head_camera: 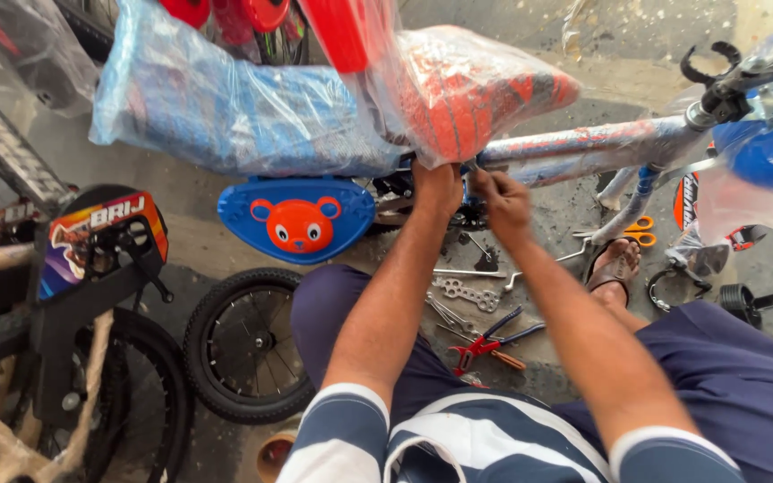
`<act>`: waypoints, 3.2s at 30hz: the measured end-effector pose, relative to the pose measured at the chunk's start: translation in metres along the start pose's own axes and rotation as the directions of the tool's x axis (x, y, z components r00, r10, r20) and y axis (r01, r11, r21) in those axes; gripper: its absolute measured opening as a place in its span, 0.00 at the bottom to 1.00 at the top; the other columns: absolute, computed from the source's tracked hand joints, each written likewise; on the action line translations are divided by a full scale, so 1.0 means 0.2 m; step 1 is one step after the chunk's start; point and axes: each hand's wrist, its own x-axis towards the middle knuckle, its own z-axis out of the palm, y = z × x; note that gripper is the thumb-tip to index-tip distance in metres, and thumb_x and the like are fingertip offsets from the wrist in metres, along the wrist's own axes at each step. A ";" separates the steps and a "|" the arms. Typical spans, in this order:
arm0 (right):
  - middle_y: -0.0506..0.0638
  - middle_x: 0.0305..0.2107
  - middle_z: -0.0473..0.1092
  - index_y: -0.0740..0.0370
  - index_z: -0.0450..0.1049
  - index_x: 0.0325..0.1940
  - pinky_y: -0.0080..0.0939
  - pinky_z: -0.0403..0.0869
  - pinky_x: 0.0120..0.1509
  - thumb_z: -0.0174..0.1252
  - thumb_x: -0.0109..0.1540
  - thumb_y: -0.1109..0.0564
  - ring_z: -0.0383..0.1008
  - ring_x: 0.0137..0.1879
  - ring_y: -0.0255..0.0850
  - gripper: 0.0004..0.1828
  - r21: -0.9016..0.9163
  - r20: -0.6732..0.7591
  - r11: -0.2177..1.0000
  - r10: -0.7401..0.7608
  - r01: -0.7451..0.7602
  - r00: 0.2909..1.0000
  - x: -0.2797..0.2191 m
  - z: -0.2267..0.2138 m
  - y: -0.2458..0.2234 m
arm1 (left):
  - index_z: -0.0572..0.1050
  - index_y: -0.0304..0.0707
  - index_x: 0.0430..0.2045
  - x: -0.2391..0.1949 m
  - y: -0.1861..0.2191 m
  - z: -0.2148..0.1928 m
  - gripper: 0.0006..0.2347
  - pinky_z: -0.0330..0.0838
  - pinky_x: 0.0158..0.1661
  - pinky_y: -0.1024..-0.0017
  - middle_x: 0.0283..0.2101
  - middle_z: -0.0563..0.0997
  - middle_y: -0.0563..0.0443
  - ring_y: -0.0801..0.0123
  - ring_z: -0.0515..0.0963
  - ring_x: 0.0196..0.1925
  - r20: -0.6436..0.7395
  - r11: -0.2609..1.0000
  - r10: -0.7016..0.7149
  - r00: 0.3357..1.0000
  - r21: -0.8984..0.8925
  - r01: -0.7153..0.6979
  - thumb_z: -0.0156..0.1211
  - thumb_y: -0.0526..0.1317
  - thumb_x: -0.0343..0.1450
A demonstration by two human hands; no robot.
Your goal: The person is assembling a bicycle, specifically attaching the seat post and seat. They use a wrench to tighten the seat post clamp and adjust the seat position.
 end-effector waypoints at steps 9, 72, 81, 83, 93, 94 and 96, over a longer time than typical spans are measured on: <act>0.52 0.24 0.74 0.58 0.78 0.26 0.47 0.72 0.39 0.68 0.61 0.47 0.76 0.32 0.46 0.16 -0.829 0.506 -0.032 -0.467 0.558 0.726 0.11 -0.12 -0.77 | 0.72 0.29 0.50 -0.02 0.03 0.03 0.11 0.74 0.49 0.73 0.51 0.78 0.48 0.68 0.78 0.50 -0.014 0.999 -0.026 1.000 0.021 0.026 0.56 0.29 0.74; 0.49 0.20 0.70 0.57 0.74 0.23 0.44 0.67 0.33 0.61 0.70 0.38 0.73 0.28 0.43 0.27 -0.864 0.424 -0.005 -0.548 0.504 0.721 0.10 -0.11 -0.71 | 0.71 0.35 0.52 -0.09 0.10 0.08 0.12 0.72 0.51 0.74 0.51 0.77 0.53 0.72 0.77 0.52 0.031 0.997 -0.012 0.999 0.078 0.010 0.58 0.34 0.74; 0.49 0.19 0.69 0.57 0.75 0.25 0.47 0.67 0.31 0.62 0.68 0.38 0.71 0.27 0.45 0.25 -0.906 0.275 0.147 -0.507 0.396 0.817 0.07 -0.08 -0.61 | 0.70 0.37 0.52 -0.11 0.14 0.12 0.11 0.71 0.51 0.75 0.50 0.76 0.53 0.73 0.75 0.52 -0.042 0.993 -0.080 0.996 0.088 0.083 0.56 0.34 0.75; 0.49 0.20 0.69 0.57 0.75 0.26 0.48 0.67 0.31 0.62 0.69 0.38 0.71 0.27 0.46 0.25 -0.897 0.218 0.242 -0.488 0.370 0.845 0.07 -0.06 -0.61 | 0.70 0.38 0.51 -0.12 0.16 0.13 0.10 0.70 0.49 0.77 0.50 0.76 0.54 0.73 0.75 0.51 -0.092 0.989 -0.112 0.989 0.089 0.120 0.55 0.34 0.75; 0.54 0.19 0.72 0.56 0.76 0.26 0.50 0.69 0.32 0.59 0.68 0.38 0.74 0.27 0.49 0.25 -0.921 0.151 0.328 -0.199 0.211 0.968 0.12 -0.07 -0.42 | 0.69 0.37 0.50 -0.10 0.12 0.03 0.10 0.71 0.49 0.75 0.49 0.76 0.52 0.73 0.75 0.51 -0.004 0.941 -0.002 1.000 0.337 0.003 0.52 0.32 0.75; 0.54 0.20 0.72 0.57 0.76 0.27 0.50 0.69 0.33 0.58 0.68 0.38 0.74 0.28 0.50 0.24 -0.890 0.106 0.409 -0.247 0.203 0.963 0.13 -0.05 -0.37 | 0.70 0.36 0.50 -0.07 0.10 0.00 0.10 0.72 0.50 0.74 0.49 0.77 0.51 0.73 0.76 0.51 0.097 0.827 0.086 0.992 0.548 -0.125 0.52 0.32 0.75; 0.56 0.21 0.73 0.59 0.76 0.28 0.51 0.69 0.35 0.57 0.69 0.40 0.73 0.30 0.52 0.24 -0.756 -0.020 0.623 -0.329 0.201 0.944 0.10 0.01 -0.27 | 0.70 0.37 0.50 -0.04 0.06 -0.04 0.09 0.72 0.47 0.73 0.48 0.77 0.50 0.71 0.75 0.48 0.136 0.828 0.101 0.986 0.537 -0.159 0.54 0.33 0.76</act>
